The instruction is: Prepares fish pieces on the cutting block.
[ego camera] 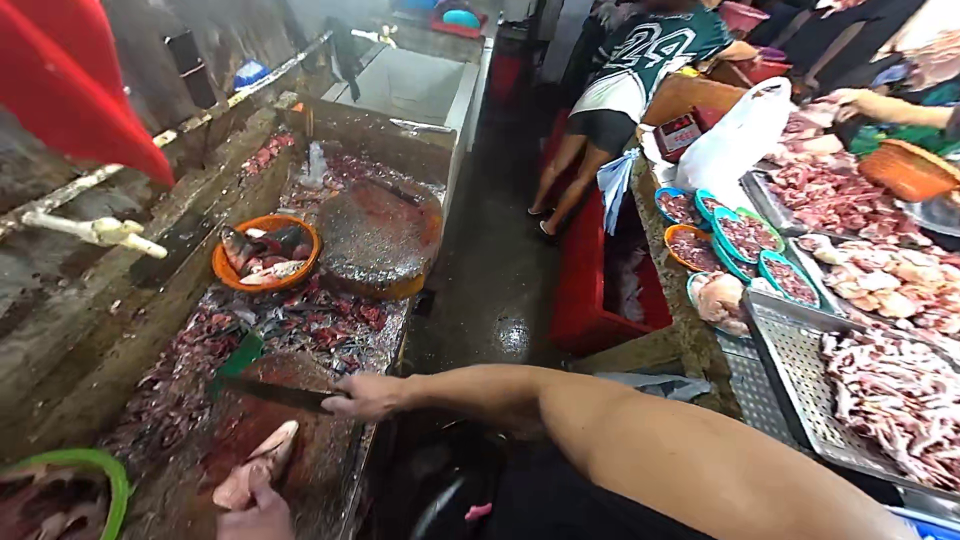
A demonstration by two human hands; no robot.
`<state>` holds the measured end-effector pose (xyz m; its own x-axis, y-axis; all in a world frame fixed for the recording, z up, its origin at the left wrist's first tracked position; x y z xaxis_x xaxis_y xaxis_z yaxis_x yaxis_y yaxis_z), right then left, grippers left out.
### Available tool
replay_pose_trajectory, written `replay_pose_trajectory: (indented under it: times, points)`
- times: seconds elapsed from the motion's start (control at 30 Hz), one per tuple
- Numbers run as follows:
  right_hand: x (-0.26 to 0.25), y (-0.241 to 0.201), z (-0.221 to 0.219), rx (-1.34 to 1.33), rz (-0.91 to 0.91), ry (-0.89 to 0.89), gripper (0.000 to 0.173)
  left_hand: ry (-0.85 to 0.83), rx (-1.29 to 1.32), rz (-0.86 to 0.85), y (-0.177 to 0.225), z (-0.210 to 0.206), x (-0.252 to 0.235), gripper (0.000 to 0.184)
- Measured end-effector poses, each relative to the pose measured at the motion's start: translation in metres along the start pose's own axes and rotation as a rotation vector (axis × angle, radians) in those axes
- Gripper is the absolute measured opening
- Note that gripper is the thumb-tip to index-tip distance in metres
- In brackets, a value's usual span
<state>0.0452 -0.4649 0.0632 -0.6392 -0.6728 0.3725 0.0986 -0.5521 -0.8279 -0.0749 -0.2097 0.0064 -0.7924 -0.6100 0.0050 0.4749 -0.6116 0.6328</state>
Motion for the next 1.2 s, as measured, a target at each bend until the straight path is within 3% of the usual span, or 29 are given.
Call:
replay_pose_trajectory:
  times: [0.1, 0.23, 0.37, 0.53, 0.67, 0.73, 0.77, 0.83, 0.93, 1.07, 1.2]
  points:
    - [0.015, -0.002, 0.005, 0.132, -0.056, -0.054, 0.038, -0.115, 0.079, -0.047, 0.021, -0.001, 0.009, 0.043]
    - [0.022, -0.004, 0.007, 0.506, -0.205, -0.192, 0.034, -0.24, 0.077, 0.026, 0.028, 0.0, 0.009, 0.038]
    - [0.016, -0.003, 0.007, 0.841, -0.288, -0.255, 0.036, -0.196, 0.177, 0.063, 0.001, -0.006, 0.018, 0.054]
    - [0.009, -0.035, 0.01, 1.135, -0.246, -0.373, 0.034, -0.121, 0.287, -0.007, -0.001, -0.009, 0.011, 0.049]
    - [0.009, -0.104, 0.004, 1.308, -0.127, -0.391, 0.024, -0.053, 0.313, -0.003, -0.004, -0.016, 0.0, 0.048]
    - [0.031, -0.17, -0.007, 1.367, -0.285, -0.675, 0.02, -0.067, 0.306, 0.002, -0.002, -0.017, -0.001, 0.05]
    - [0.031, -0.189, -0.014, 1.436, -0.317, -0.725, 0.018, -0.074, 0.303, 0.01, 0.0, -0.017, -0.003, 0.049]
    - [-0.01, -0.173, -0.028, 1.549, -0.209, -0.539, 0.004, -0.069, 0.307, 0.028, 0.003, -0.014, -0.008, 0.047]
    - [-0.05, -0.132, -0.043, 1.626, -0.322, -0.546, 0.011, -0.029, 0.374, 0.063, 0.002, -0.019, -0.017, 0.041]
    - [-0.066, -0.117, -0.047, 1.527, -0.34, -0.462, 0.012, -0.014, 0.363, 0.052, -0.005, -0.038, -0.021, 0.043]
    - [-0.062, -0.111, -0.021, 1.434, -0.325, -0.409, 0.015, -0.014, 0.348, 0.032, -0.006, -0.014, -0.026, 0.042]
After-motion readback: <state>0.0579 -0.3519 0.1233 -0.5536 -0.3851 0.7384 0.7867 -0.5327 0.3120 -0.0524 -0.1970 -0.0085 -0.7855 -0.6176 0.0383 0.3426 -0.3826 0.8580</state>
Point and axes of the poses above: each hand's wrist, its own x-axis away from the middle knuckle, its own z-axis out of the back of the hand, y = z × x, the point moved 10 cm from there along -x, towards the middle knuckle, and after that the axes turned 8 degrees about -y, right-handed, at the moved point
